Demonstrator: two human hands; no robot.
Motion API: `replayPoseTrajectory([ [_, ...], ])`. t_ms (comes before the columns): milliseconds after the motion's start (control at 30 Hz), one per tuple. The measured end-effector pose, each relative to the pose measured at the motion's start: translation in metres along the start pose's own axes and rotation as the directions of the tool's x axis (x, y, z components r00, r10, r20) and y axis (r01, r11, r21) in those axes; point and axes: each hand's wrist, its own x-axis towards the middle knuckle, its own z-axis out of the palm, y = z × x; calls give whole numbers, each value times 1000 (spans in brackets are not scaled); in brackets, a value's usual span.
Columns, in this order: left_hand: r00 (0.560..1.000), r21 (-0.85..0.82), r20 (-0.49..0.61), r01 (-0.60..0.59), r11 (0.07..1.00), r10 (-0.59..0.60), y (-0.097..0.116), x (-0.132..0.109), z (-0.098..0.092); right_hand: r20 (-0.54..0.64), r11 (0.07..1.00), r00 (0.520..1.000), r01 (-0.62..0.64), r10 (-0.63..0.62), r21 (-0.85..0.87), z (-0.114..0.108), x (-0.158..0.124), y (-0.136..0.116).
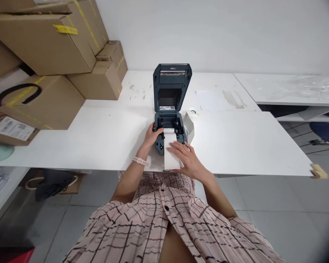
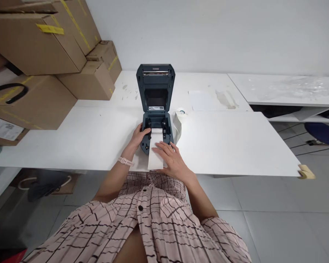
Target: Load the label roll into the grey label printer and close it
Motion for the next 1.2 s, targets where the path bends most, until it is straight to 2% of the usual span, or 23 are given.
replayPoseTrajectory([
  [133, 1000, -13, 1, -18, 1000, 18, 2, -3, 1, -46, 1000, 999, -21, 22, 20, 4, 0, 0],
  [367, 1000, -51, 10, 16, 999, -16, 5, -5, 2, -64, 998, 998, -15, 19, 58, 8, 2, 2],
  [500, 999, -151, 30, 30, 988, -26, -4, -34, 6, -30, 994, 999, -14, 17, 104, -2, -5, 3],
  [600, 999, -200, 43, -9, 980, 18, -21, -67, 5, 25, 965, 998, 57, -65, 257, -31, -5, 14],
  [633, 997, -203, 72, -18, 979, 33, -26, -76, 3, 7, 945, 996, 79, -86, 319, -43, -1, 21],
  [667, 994, -198, 104, -18, 980, 39, -31, -83, 0, -37, 924, 995, 95, -88, 371, -55, 8, 30],
  [733, 988, -189, 150, -16, 982, 45, -38, -90, -7, -230, 912, 973, 77, 19, 403, -78, 38, 52],
  [800, 986, -195, 159, -25, 980, 57, -41, -89, -13, -424, 915, 890, 19, 169, 404, -94, 83, 79],
  [833, 985, -201, 161, -25, 979, 58, -41, -88, -15, -472, 906, 853, -2, 223, 424, -99, 109, 94],
  [900, 985, -216, 166, -8, 976, 45, -41, -85, -18, -502, 869, 807, -26, 310, 495, -106, 161, 121],
  [1000, 985, -251, 170, 2, 968, 42, -39, -83, -18, -410, 739, 808, -47, 423, 672, -111, 218, 148],
  [1067, 984, -279, 165, -22, 960, 71, -39, -84, -17, -383, 677, 818, -12, 430, 735, -111, 229, 150],
  [1100, 983, -288, 162, -32, 957, 82, -38, -84, -17, -400, 671, 814, 18, 420, 741, -110, 224, 145],
  [1200, 987, -309, 136, -34, 951, 79, -37, -83, -17, -479, 711, 788, 76, 388, 700, -97, 180, 112],
])
